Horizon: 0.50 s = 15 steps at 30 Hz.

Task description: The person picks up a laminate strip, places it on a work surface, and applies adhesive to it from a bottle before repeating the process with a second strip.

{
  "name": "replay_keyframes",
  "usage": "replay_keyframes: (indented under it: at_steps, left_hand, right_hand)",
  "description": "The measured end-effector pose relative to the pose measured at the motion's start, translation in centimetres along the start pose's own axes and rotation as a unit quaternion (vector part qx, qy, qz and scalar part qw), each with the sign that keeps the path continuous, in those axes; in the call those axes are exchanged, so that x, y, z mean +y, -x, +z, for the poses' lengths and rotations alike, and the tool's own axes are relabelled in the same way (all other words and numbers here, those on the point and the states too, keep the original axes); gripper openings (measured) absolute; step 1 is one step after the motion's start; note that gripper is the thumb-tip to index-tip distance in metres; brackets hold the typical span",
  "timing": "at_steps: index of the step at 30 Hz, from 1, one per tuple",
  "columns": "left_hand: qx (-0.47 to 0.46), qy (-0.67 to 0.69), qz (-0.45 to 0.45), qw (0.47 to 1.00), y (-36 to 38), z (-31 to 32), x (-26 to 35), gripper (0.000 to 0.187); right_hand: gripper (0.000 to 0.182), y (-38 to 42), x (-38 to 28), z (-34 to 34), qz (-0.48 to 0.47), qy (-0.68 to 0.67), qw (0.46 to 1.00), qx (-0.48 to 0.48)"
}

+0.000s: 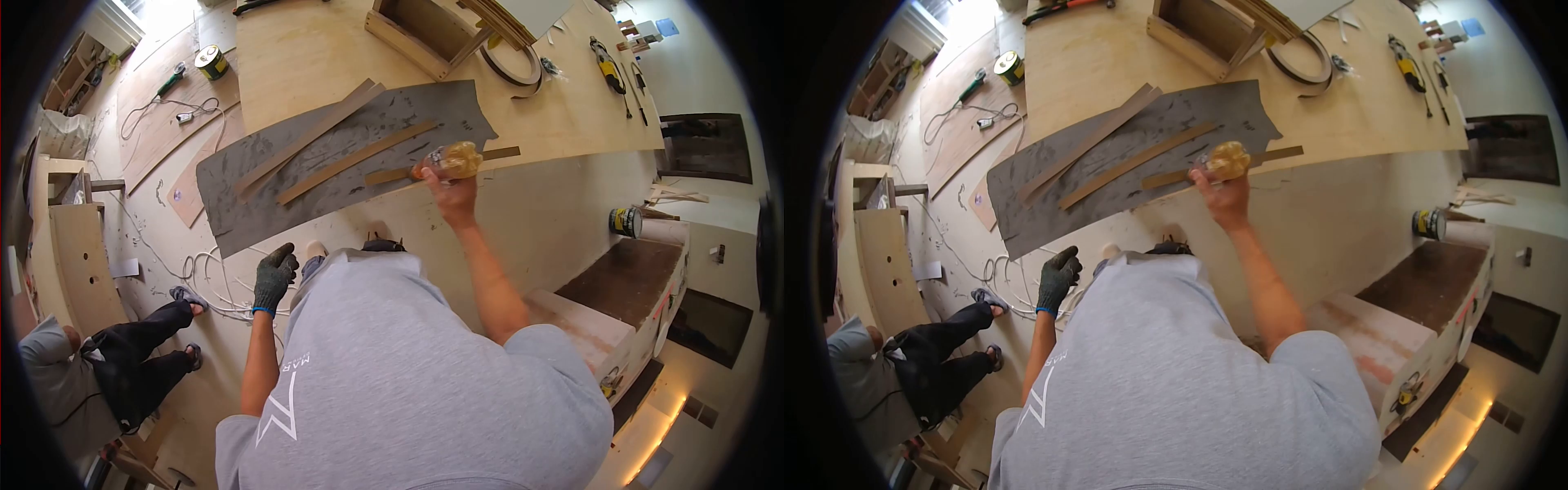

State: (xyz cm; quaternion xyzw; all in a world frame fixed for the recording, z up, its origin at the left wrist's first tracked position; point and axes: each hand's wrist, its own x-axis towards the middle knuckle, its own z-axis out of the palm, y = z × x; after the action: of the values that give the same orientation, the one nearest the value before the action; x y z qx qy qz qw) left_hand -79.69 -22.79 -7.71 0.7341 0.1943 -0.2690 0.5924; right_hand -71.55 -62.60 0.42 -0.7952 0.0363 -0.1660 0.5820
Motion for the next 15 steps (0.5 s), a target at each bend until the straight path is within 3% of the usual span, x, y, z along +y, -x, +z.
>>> replay_keyframes:
  at_steps: [3, 9, 10, 15]
  left_hand:
    - [0.007, 0.005, 0.002, 1.000, 0.4, 0.0, 0.4, 0.041]
    - [0.004, -0.003, -0.005, 1.000, 0.4, -0.3, 0.0, 0.041]
    - [0.006, 0.001, -0.006, 1.000, 0.9, -0.4, 0.4, 0.041]
    - [0.009, 0.008, -0.007, 1.000, 0.5, -0.6, -1.2, 0.042]
  right_hand:
    - [0.017, 1.0, -1.4, 2.6, -0.046, -0.032, 0.998, -0.025]
    - [0.013, 1.4, -3.3, 6.1, 0.033, -0.134, 0.990, -0.018]
    - [0.013, 0.4, -4.0, 5.6, 0.048, -0.209, 0.976, 0.019]
    - [0.018, -3.1, -2.7, -0.8, -0.030, -0.123, 0.989, 0.069]
